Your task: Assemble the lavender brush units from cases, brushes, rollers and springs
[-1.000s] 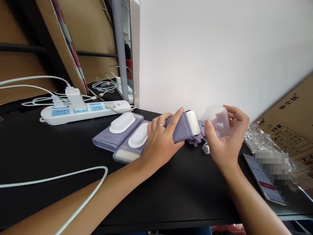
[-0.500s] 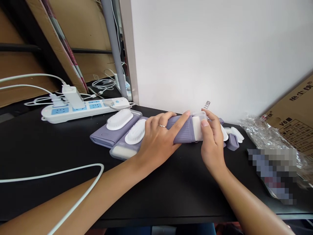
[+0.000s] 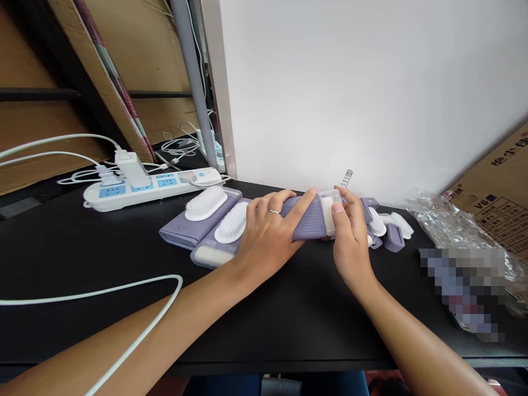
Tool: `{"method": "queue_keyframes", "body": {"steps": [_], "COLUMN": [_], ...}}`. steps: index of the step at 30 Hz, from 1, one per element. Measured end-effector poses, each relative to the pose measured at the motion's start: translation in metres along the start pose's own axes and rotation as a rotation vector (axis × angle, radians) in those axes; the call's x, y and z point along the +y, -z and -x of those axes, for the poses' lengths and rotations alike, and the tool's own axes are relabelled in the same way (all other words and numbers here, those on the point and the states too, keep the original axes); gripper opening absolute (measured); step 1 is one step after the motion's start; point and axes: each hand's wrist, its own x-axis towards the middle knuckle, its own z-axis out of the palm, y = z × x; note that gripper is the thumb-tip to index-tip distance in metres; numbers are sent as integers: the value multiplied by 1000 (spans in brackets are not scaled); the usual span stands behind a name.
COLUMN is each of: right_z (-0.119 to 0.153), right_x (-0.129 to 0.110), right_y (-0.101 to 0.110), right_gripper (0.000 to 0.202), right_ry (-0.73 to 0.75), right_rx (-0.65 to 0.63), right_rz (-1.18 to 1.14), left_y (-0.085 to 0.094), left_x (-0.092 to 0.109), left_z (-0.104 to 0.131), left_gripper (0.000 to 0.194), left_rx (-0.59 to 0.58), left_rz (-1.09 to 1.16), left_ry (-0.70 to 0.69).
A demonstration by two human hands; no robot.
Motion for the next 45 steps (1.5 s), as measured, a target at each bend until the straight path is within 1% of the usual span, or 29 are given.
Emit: {"method": "queue_keyframes", "body": {"steps": [3,7,16,22,28,34,40,43,45], "right_z": [-2,-5,-10,-7,-4,-2,0,0,-1], "right_x": [1,2,1,6,8,4,0,1,2], "right_y": [0,2,6,2,-3,-3,-1,-1,0], "right_gripper": [48,44,45,52,60,60,67,70,68], "right_ry": [-40,-82,-124,-130,-151,-106,-150,-148,-121], "right_rx": [-1,-13,-44,-87,-111,-120,-149,-150,-149], "right_rz": [-57,-79,-74,-68,-78,-97,-107,-90,-63], "left_y": [-2,-2,-2,-2,-2,-2,-1,-1,-1], "left_x": [0,1,1,1,1,0,1,2,3], "left_z": [0,0,1,0,1,0,0,0,1], "left_gripper": [79,78,75,79,78,81,79,82,83], "left_rx": [13,-7,-33,-35,-27,-17,-28,-50,-58], "left_rz": [-10,-26,-25,-16,-10,4,-14,-19,-26], "left_ry": [-3,5,24,34,32,24,19,21,26]}}
